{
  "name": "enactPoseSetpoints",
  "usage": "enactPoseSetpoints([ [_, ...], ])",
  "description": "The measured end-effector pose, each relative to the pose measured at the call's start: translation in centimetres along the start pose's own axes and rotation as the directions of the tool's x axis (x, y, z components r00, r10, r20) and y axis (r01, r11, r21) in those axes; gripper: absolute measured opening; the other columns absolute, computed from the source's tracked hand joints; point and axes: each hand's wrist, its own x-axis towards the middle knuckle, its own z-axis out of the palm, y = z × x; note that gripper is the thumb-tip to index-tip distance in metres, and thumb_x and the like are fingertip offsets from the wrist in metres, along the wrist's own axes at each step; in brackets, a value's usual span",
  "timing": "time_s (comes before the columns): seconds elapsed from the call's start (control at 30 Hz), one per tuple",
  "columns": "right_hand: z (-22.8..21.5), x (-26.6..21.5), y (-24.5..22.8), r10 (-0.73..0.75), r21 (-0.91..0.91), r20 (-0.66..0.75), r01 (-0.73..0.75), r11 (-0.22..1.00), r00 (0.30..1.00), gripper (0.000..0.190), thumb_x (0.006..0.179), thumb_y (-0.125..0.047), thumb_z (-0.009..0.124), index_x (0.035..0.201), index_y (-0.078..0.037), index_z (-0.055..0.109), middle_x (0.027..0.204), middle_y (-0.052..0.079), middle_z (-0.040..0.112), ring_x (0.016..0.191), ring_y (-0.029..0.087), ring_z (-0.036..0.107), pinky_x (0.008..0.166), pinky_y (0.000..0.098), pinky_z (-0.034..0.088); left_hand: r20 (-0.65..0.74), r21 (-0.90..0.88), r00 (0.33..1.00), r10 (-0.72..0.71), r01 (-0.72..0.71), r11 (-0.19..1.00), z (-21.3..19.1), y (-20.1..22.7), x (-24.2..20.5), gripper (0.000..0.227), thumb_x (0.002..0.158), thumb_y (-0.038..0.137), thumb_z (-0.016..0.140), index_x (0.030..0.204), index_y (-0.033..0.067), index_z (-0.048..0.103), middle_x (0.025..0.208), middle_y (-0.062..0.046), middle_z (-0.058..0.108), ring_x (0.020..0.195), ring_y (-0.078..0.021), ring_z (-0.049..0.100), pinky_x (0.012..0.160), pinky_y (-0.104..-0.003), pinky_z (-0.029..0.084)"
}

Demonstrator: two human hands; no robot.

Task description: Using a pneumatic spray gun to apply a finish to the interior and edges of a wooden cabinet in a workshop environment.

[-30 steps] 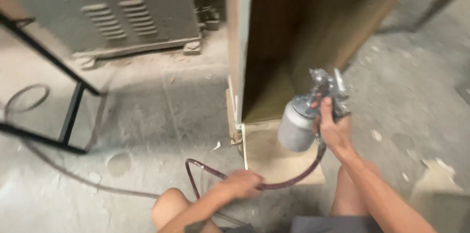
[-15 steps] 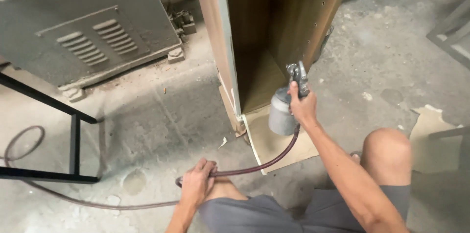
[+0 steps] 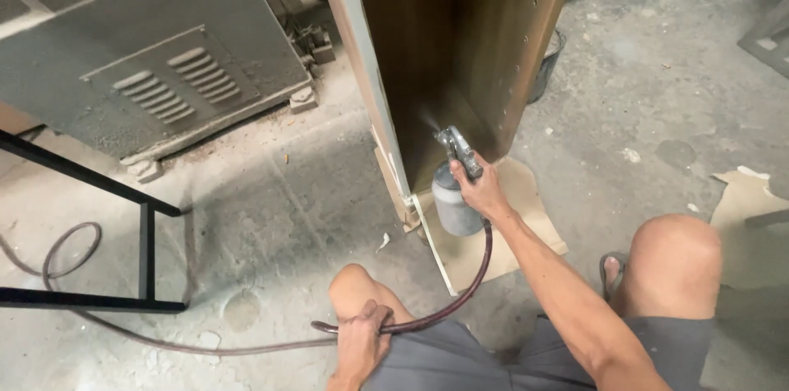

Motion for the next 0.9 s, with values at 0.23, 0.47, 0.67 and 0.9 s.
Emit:
enactPoseSetpoints([
  [0.23, -0.8, 0.3, 0.1, 0.083, -0.018, -0.157, -0.087, 0.996, 0.984, 0.051, 0.097, -0.057, 0.056, 0.122, -0.014, 0.066, 0.098, 0.004, 0.071, 0.09, 0.021, 0.067, 0.078, 0.0347, 0.05, 0.036, 0.002, 0.994, -0.101, 0.101, 0.995, 0.1, 0.0, 0.3, 0.029, 0.071, 0.016, 0.068, 0.098, 0.0285, 0.068, 0.097, 0.008, 0.065, 0.067, -0.0372, 0.07, 0.072, -0.054, 0.047],
  [0.47, -1.0, -0.4, -1.7, 0.062, 0.004, -0.185, -0.063, 0.998, 0.981, 0.044, 0.098, -0.052, 0.058, 0.115, -0.012, 0.067, 0.085, 0.003, 0.07, 0.077, 0.018, 0.066, 0.07, 0.0333, 0.049, 0.042, -0.042, 0.995, -0.091, 0.093, 0.995, -0.3, -0.1, 0.2, 0.027, 0.076, 0.016, 0.066, 0.101, 0.0253, 0.067, 0.096, 0.004, 0.062, 0.065, -0.0374, 0.067, 0.061, -0.052, 0.053],
  [0.67, -0.6, -1.2, -3.6, 0.044, 0.117, -0.015, -0.042, 0.992, 0.999, 0.056, 0.091, -0.058, 0.061, 0.115, -0.008, 0.068, 0.08, 0.004, 0.07, 0.07, 0.016, 0.064, 0.06, 0.0312, 0.05, 0.055, -0.053, 0.994, -0.096, 0.099, 0.994, 0.0, 0.1, 0.1, 0.027, 0.076, 0.016, 0.063, 0.1, 0.027, 0.068, 0.093, 0.006, 0.062, 0.07, -0.0366, 0.069, 0.076, -0.053, 0.047],
  [0.9, -1.9, -0.4, -3.8, 0.004, 0.04, -0.256, 0.007, 0.999, 0.967, 0.05, 0.097, -0.055, 0.058, 0.118, -0.01, 0.063, 0.089, 0.006, 0.071, 0.079, 0.02, 0.068, 0.069, 0.0337, 0.054, 0.06, -0.075, 0.986, -0.157, 0.162, 0.984, -0.3, 0.1, 0.3, 0.019, 0.085, 0.027, 0.065, 0.103, 0.0269, 0.069, 0.099, 0.004, 0.068, 0.077, -0.0378, 0.071, 0.066, -0.054, 0.053],
])
